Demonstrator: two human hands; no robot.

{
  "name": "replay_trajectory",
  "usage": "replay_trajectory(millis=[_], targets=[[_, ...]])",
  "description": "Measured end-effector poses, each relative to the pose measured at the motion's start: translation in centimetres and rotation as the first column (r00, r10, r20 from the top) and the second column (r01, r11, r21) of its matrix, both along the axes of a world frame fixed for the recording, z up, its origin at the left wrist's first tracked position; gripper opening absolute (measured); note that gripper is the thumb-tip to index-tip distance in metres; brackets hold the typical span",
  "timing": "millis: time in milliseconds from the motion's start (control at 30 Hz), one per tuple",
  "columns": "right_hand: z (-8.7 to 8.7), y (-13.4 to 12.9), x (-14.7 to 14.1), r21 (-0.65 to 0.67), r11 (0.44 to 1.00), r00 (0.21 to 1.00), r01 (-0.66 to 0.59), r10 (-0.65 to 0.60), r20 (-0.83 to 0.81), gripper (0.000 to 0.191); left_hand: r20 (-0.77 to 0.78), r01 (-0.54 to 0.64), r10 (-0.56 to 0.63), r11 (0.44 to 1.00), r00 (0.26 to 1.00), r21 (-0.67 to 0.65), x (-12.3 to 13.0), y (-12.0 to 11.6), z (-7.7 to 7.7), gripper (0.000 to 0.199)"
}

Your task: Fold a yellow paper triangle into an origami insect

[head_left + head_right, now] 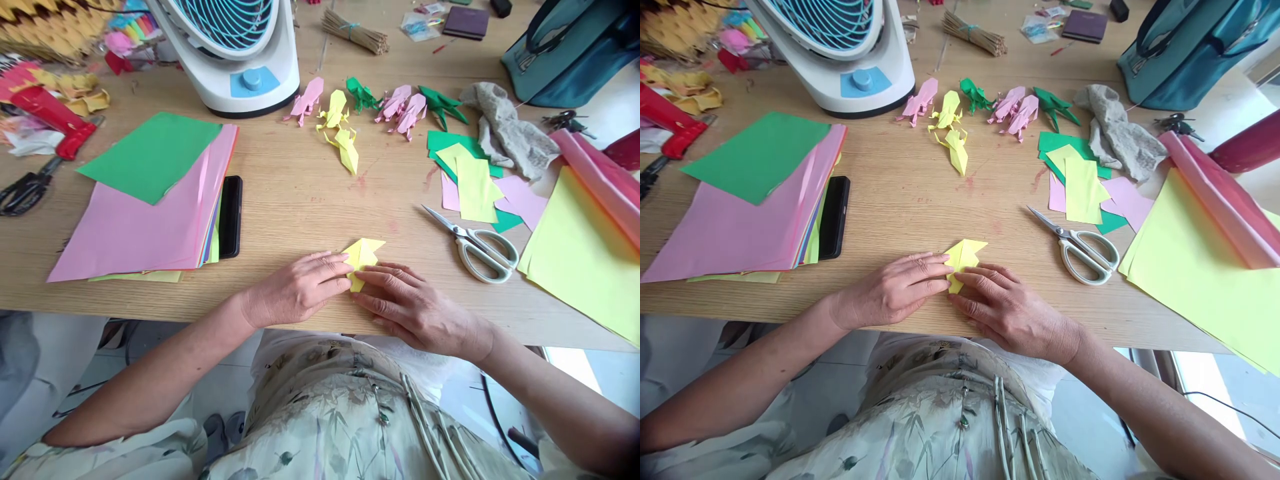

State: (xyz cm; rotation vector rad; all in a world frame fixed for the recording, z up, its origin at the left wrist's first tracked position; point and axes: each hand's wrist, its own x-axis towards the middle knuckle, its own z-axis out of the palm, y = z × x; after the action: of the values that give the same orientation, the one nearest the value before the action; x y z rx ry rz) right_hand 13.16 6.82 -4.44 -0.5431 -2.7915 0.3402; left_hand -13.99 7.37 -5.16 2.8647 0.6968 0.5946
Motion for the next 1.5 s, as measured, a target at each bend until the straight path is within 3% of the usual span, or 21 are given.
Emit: replay_trajectory(millis=[167,400,533,733,1000,1500], targets=[[0.1,-0.2,0.2,-0.002,1.000,0.998,-0.005,0.005,0.062,0.040,-0.045,-0.056,0.057,0.998,0.997,0.027,0.0,-0.1,-0.3,0.038],[-0.2,-0.4,0.2,-0.034,0.999,0.999,0.023,-0.022,0.036,0.043,-0.252,-0.186,0.191,0.982,0.949,0.045,0.2,-1.7,0.7,0.047],[-0.3,-0.3,0.1,-0.080,0.996,0.999,0.032,-0.033,-0.014,0.043,-0.309,-0.133,0.134,0.991,0.942,0.026,0.0,-3.3,1.2,0.049],[-0.1,-0.3,0.1,-0.103,0.994,0.999,0.038,-0.039,-0.010,0.042,-0.395,-0.202,0.179,0.979,0.901,-0.017,-0.1,-3.8,1.6,0.064],[-0.2,-0.1,0.0,-0.101,0.994,0.999,0.034,-0.035,-0.014,0.041,-0.393,-0.318,0.312,0.947,0.865,0.051,0.6,-4.3,1.3,0.073],[-0.3,-0.2,0.1,-0.095,0.995,0.999,0.031,-0.034,-0.024,0.040,-0.375,-0.491,0.455,0.871,0.808,-0.001,1.3,-2.6,1.0,0.081]])
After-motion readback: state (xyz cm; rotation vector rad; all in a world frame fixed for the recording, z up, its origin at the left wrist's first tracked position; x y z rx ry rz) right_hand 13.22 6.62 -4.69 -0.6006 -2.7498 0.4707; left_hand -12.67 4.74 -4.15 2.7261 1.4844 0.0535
